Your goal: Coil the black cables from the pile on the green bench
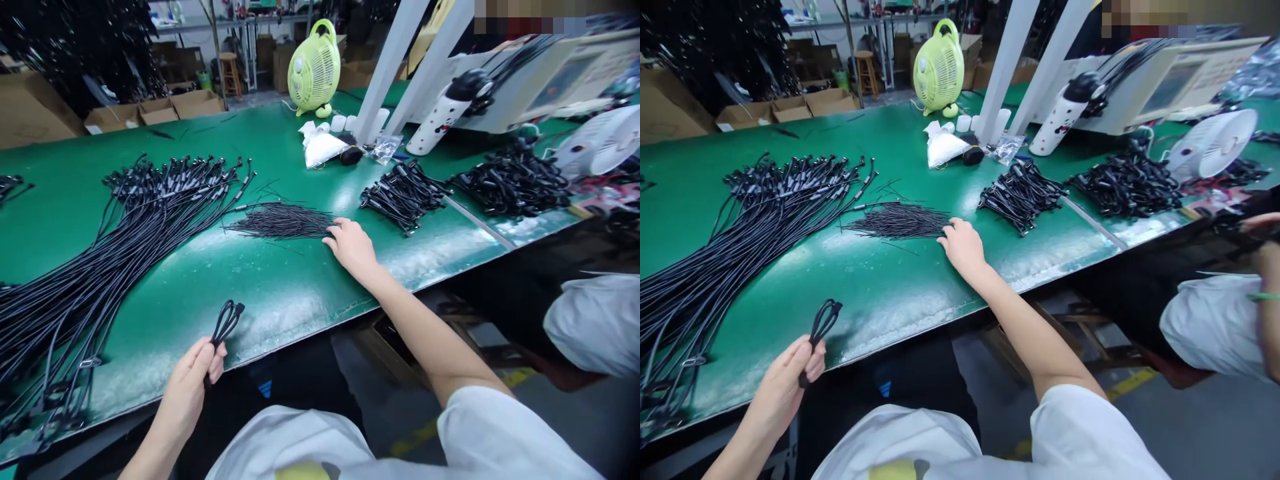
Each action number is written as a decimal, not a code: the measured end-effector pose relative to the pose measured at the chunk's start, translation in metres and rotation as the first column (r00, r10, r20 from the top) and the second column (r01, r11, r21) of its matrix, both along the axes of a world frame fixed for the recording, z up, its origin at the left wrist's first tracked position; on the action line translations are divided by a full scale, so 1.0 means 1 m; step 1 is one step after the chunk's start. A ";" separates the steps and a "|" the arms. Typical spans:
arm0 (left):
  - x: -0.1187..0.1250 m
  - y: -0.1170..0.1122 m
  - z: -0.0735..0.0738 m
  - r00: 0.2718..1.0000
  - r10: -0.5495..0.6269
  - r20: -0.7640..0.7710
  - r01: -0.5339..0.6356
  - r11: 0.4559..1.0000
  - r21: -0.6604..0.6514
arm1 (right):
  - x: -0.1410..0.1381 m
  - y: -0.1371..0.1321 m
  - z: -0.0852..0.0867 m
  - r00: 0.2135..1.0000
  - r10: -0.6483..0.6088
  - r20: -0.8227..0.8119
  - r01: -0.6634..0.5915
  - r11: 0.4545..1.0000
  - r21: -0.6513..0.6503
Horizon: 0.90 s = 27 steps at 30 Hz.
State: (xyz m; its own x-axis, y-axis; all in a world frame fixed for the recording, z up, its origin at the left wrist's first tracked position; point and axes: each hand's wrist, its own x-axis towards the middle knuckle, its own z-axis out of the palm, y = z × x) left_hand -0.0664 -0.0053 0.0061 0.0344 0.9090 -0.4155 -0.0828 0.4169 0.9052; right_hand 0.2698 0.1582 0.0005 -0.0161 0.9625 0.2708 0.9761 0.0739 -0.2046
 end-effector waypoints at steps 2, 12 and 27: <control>0.006 0.002 -0.001 0.998 0.007 0.058 -0.007 1.000 0.003 | 0.010 0.012 -0.013 0.992 -0.030 0.122 0.033 0.999 -0.023; 0.028 -0.005 0.004 0.974 0.025 0.227 -0.041 0.997 0.063 | -0.009 -0.016 -0.008 0.984 -0.139 0.114 0.107 0.963 0.247; 0.033 -0.021 -0.002 0.936 0.032 0.350 -0.084 0.987 0.134 | -0.157 -0.132 0.003 0.497 0.364 -0.788 -0.671 0.737 -0.082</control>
